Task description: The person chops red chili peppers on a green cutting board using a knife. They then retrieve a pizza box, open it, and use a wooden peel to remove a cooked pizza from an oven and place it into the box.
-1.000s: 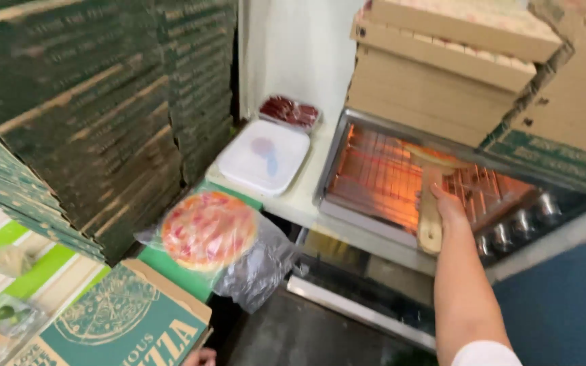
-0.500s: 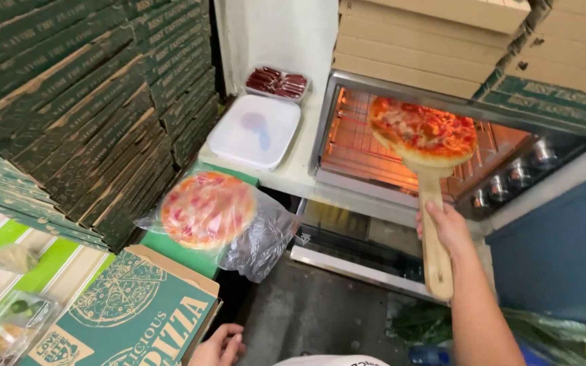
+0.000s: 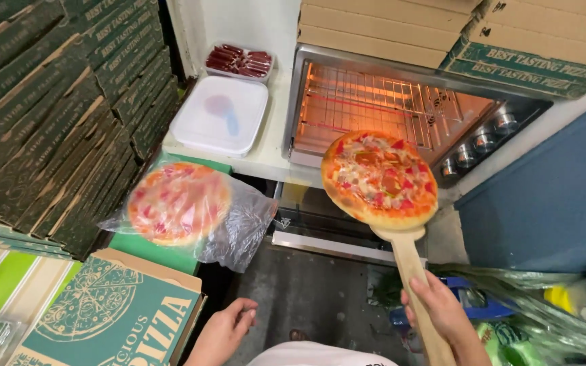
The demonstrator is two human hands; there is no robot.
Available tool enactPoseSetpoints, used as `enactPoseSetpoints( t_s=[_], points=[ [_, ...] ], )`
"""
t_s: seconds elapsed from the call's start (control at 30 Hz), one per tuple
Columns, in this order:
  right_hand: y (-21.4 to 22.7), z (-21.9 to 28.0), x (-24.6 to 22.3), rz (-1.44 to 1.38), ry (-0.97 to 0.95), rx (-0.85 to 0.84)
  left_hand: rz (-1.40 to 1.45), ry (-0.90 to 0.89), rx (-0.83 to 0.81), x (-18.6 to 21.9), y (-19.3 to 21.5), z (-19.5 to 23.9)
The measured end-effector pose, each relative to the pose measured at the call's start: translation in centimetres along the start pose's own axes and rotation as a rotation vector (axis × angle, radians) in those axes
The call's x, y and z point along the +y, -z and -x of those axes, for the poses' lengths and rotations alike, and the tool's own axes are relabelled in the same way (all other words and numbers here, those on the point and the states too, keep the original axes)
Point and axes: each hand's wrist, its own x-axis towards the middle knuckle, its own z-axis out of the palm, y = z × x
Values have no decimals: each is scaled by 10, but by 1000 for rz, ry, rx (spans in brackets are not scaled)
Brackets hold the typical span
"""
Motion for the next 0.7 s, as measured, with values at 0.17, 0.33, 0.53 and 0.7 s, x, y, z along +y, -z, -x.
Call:
enactPoseSetpoints(
  t_s=[0.17, 0.33, 0.53, 0.7],
  points=[
    [0, -130, -26, 147, 186, -189, -18, 70, -11, -9, -7, -10],
    [10, -260, -75, 121, 265, -322, 88, 307, -77, -6, -16, -9],
    [42, -153, -94, 61, 43, -64, 215, 375, -33, -13, -24, -5],
    [135, -211, -123, -38, 19, -456, 33, 285, -70, -20, -23, -6]
  ],
)
